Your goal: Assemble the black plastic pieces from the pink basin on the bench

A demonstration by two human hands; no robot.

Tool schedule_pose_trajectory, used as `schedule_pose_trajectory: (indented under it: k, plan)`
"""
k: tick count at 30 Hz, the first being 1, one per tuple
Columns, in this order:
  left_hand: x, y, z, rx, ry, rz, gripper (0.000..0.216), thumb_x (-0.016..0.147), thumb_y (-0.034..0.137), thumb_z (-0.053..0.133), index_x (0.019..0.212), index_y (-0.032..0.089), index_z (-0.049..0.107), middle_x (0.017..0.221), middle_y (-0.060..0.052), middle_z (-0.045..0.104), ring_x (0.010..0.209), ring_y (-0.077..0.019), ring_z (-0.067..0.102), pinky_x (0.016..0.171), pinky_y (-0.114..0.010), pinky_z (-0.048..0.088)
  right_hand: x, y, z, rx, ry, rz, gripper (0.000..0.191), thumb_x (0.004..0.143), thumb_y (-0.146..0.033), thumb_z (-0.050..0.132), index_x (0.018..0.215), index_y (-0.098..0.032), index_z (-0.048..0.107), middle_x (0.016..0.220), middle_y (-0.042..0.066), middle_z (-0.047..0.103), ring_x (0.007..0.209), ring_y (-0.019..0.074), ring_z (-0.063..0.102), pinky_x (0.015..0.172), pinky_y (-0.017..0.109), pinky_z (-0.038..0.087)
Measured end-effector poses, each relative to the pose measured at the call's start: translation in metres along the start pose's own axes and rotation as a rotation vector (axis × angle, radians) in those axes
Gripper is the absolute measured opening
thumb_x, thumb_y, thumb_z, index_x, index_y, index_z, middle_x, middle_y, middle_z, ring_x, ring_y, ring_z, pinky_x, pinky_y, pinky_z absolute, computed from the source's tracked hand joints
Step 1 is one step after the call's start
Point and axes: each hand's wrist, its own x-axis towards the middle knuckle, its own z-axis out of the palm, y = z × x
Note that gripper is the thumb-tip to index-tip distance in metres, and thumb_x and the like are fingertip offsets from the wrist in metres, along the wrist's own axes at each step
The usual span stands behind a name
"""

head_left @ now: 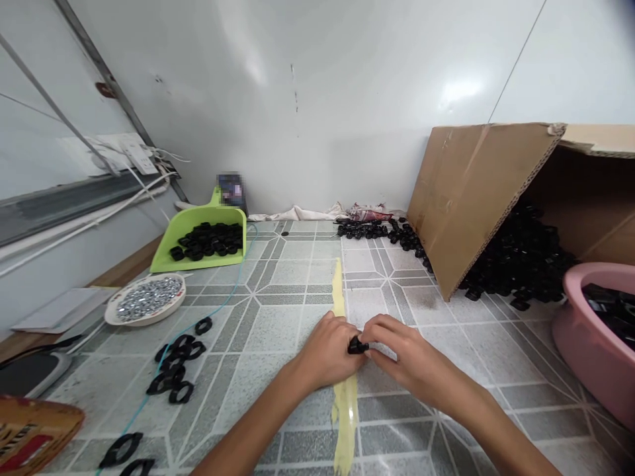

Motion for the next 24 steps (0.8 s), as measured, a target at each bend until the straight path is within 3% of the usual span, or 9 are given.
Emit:
schedule_pose_trajectory:
  k: [6,16,20,24]
  plan:
    - [0.000,-0.001,-0.001,-0.001,-0.019,0.017,0.019,0.081,0.021,0.061,0.062,0.021,0.058,0.069,-0.001,0.072,0.077,-0.0219,0.066,0.073,-0.033,0.034,0.000,-0.001,0.003,-0.055,0.007,-0.063,0.022,0.093,-0.005,0.052,0.101,-0.024,0.058,0.105,0.004,0.060,0.101,0.0209,0.058,0.085,0.035,0.051]
    - [0.000,-0.001,-0.004,0.028,-0.032,0.012,0.020,0.081,0.023,0.062,0.061,0.021,0.062,0.070,-0.002,0.074,0.074,-0.0231,0.067,0.073,-0.034,0.036,0.001,0.001,0.008,0.040,0.026,-0.012,0.022,0.091,-0.004,0.049,0.097,-0.025,0.056,0.104,0.004,0.059,0.101,0.0206,0.058,0.086,0.034,0.050]
    - [0.000,-0.002,0.000,0.029,-0.012,-0.008,0.020,0.085,0.029,0.062,0.067,0.021,0.067,0.071,-0.004,0.074,0.076,-0.0244,0.068,0.075,-0.035,0.037,0.003,0.002,0.002,0.140,0.015,0.079,0.018,0.091,-0.014,0.060,0.105,-0.026,0.061,0.104,0.002,0.063,0.096,0.0189,0.061,0.086,0.033,0.050]
    - [0.000,0.001,0.004,0.055,0.024,-0.051,0.032,0.092,0.032,0.055,0.065,0.021,0.067,0.069,-0.005,0.074,0.073,-0.0242,0.067,0.073,-0.036,0.037,0.006,0.007,-0.004,0.191,0.054,0.288,0.018,0.094,-0.035,0.064,0.107,-0.024,0.066,0.094,0.002,0.069,0.084,0.0185,0.064,0.070,0.030,0.049]
